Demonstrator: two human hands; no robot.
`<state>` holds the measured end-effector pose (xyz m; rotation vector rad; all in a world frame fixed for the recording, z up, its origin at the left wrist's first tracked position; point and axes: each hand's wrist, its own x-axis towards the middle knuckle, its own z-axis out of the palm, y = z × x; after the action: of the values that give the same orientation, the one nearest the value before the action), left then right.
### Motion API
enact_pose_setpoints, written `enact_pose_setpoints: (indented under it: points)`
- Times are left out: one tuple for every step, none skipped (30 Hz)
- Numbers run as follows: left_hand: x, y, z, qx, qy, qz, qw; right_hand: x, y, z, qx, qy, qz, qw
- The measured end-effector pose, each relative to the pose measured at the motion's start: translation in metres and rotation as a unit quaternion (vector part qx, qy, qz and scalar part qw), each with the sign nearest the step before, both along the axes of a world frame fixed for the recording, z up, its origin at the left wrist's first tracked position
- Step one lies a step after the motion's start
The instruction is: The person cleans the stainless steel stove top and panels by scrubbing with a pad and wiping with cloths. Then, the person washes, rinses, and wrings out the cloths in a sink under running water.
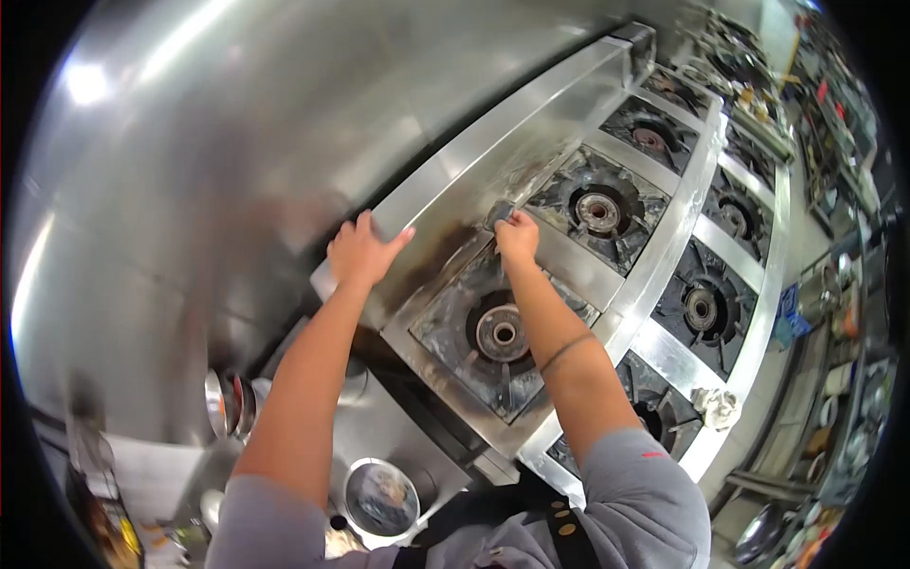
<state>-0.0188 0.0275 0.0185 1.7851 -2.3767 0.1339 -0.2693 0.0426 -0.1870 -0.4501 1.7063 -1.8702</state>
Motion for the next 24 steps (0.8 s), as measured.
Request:
enact_pose_setpoints:
  points:
    - [0.006, -0.003, -0.002, -0.027, 0.052, -0.054, 0.997, 0.012, 0.021, 0.01, 0.008, 0.014, 0.02, 1.0]
    - [0.016, -0.007, -0.01, -0.054, 0.1, -0.101, 0.988, 0.032, 0.054, 0.028, -0.049, -0.065, 0.072, 0.994]
    - [0.027, -0.017, -0.025, -0.092, 0.16, -0.16, 0.97, 0.06, 0.09, 0.049, -0.095, -0.154, 0.127, 0.975]
    - [0.035, -0.021, -0.033, -0.115, 0.223, -0.204, 0.946, 0.091, 0.123, 0.067, -0.084, -0.182, 0.142, 0.969]
    - [0.044, -0.021, -0.041, -0.157, 0.256, -0.232, 0.925, 0.115, 0.159, 0.081, -0.099, -0.179, 0.228, 0.952]
    - [0.055, -0.016, -0.045, -0.167, 0.275, -0.234, 0.917, 0.142, 0.193, 0.094, -0.093, -0.182, 0.299, 0.932]
    - [0.071, 0.006, -0.032, -0.135, 0.301, -0.239, 0.913, 0.177, 0.223, 0.118, -0.055, -0.176, 0.33, 0.926]
    - [0.089, 0.022, -0.019, -0.114, 0.301, -0.285, 0.903, 0.202, 0.247, 0.115, -0.045, -0.178, 0.385, 0.905]
    - [0.109, 0.039, -0.007, -0.088, 0.301, -0.31, 0.897, 0.225, 0.268, 0.116, -0.026, -0.165, 0.449, 0.878]
    - [0.129, 0.066, 0.011, -0.052, 0.312, -0.313, 0.895, 0.242, 0.286, 0.117, -0.012, -0.147, 0.506, 0.85]
    - [0.149, 0.083, 0.024, -0.043, 0.314, -0.32, 0.893, 0.263, 0.298, 0.11, -0.006, -0.13, 0.522, 0.843]
    - [0.171, 0.098, 0.03, -0.031, 0.322, -0.325, 0.889, 0.277, 0.304, 0.094, 0.006, -0.076, 0.568, 0.82]
    - [0.192, 0.118, 0.038, -0.032, 0.327, -0.316, 0.89, 0.289, 0.314, 0.101, 0.007, 0.005, 0.574, 0.819]
    - [0.216, 0.142, 0.049, -0.001, 0.368, -0.311, 0.876, 0.3, 0.322, 0.112, 0.003, 0.086, 0.578, 0.812]
    - [0.242, 0.168, 0.062, 0.028, 0.404, -0.305, 0.862, 0.306, 0.328, 0.124, 0.001, 0.086, 0.587, 0.805]
    - [0.268, 0.201, 0.079, 0.066, 0.457, -0.3, 0.835, 0.305, 0.336, 0.136, -0.021, 0.22, 0.544, 0.809]
    - [0.295, 0.229, 0.091, 0.077, 0.451, -0.285, 0.842, 0.302, 0.345, 0.143, -0.043, 0.348, 0.491, 0.797]
    - [0.324, 0.252, 0.098, 0.127, 0.478, -0.29, 0.819, 0.298, 0.354, 0.144, -0.043, 0.337, 0.477, 0.811]
    - [0.349, 0.28, 0.098, 0.086, 0.475, -0.276, 0.831, 0.293, 0.364, 0.15, -0.034, 0.326, 0.472, 0.818]
    - [0.378, 0.311, 0.104, 0.156, 0.444, -0.243, 0.848, 0.287, 0.376, 0.15, -0.026, 0.315, 0.45, 0.835]
    - [0.404, 0.343, 0.111, 0.227, 0.412, -0.214, 0.856, 0.278, 0.389, 0.144, -0.015, 0.326, 0.434, 0.839]
    - [0.421, 0.372, 0.101, 0.264, 0.442, -0.225, 0.827, 0.266, 0.399, 0.137, 0.001, 0.344, 0.405, 0.847]
    - [0.44, 0.396, 0.088, 0.357, 0.402, -0.193, 0.821, 0.259, 0.408, 0.133, 0.019, 0.337, 0.397, 0.853]
    - [0.435, 0.422, 0.075, 0.403, 0.434, -0.069, 0.803, 0.254, 0.422, 0.131, 0.046, 0.335, 0.37, 0.866]
